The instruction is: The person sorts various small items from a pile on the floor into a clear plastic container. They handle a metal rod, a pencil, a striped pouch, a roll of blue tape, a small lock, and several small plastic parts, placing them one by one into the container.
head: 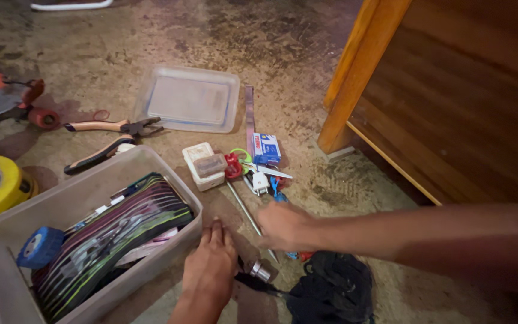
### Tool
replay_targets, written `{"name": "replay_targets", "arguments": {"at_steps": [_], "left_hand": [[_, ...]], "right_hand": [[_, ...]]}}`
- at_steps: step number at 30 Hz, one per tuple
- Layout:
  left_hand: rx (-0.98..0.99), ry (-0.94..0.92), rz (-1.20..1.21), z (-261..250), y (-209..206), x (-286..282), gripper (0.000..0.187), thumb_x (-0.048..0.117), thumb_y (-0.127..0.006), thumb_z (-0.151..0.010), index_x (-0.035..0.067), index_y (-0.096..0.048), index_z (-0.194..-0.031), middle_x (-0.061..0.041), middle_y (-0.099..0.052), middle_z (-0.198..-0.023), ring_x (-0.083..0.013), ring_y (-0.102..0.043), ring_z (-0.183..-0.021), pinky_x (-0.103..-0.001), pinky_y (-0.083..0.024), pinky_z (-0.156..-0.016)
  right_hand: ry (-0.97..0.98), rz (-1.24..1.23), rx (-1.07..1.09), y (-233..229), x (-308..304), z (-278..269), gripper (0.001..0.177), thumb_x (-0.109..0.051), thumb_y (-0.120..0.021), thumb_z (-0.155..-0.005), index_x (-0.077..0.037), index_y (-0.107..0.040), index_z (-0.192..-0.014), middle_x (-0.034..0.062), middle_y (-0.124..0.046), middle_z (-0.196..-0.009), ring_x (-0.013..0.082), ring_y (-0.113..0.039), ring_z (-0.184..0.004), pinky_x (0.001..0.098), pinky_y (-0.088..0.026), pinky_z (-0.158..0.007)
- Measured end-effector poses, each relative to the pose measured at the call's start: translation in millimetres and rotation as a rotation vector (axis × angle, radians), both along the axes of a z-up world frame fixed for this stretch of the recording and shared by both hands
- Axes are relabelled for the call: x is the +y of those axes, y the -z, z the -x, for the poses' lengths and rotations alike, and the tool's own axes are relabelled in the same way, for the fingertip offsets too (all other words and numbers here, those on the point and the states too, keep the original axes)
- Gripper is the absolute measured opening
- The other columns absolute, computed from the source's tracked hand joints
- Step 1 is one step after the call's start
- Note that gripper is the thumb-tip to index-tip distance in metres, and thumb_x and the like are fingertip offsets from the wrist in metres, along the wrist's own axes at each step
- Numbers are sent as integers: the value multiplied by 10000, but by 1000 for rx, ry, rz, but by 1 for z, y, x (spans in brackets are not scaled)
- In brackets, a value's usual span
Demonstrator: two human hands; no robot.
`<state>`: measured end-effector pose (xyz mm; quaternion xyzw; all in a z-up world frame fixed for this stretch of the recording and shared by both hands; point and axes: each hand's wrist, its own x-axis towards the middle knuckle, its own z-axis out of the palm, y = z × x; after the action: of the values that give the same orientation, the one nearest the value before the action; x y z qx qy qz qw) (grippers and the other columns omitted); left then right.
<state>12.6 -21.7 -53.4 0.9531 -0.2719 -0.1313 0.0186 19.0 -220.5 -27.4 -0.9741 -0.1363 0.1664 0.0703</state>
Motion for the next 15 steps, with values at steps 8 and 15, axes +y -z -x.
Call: {"name": "replay_targets", "arguments": {"at_steps": [8,15], "left_hand": [[53,136,335,13,-18,15,930,22,-610,-808,30,-204,-1645,-176,-210,-1669,-305,-423,-1385,-367,-510,-1036],[-645,463,701,22,-63,23,687,89,-549,-813,-28,-393,-1472,-191,-466,-1490,-353,-498,-1371,-455,-339,-1167]], "right_hand": [[764,-821,205,25,16,30,291,-275,-518,-994,-9,-603,-913,86,-642,-687,201,-655,-497,375,-599,-433],[1114,-1316,229,-6,65,85,188,-379,-423,-1003,-213,-512,-1002,7,-446,-559,166,-395,-378,358,-403,-343]]}}
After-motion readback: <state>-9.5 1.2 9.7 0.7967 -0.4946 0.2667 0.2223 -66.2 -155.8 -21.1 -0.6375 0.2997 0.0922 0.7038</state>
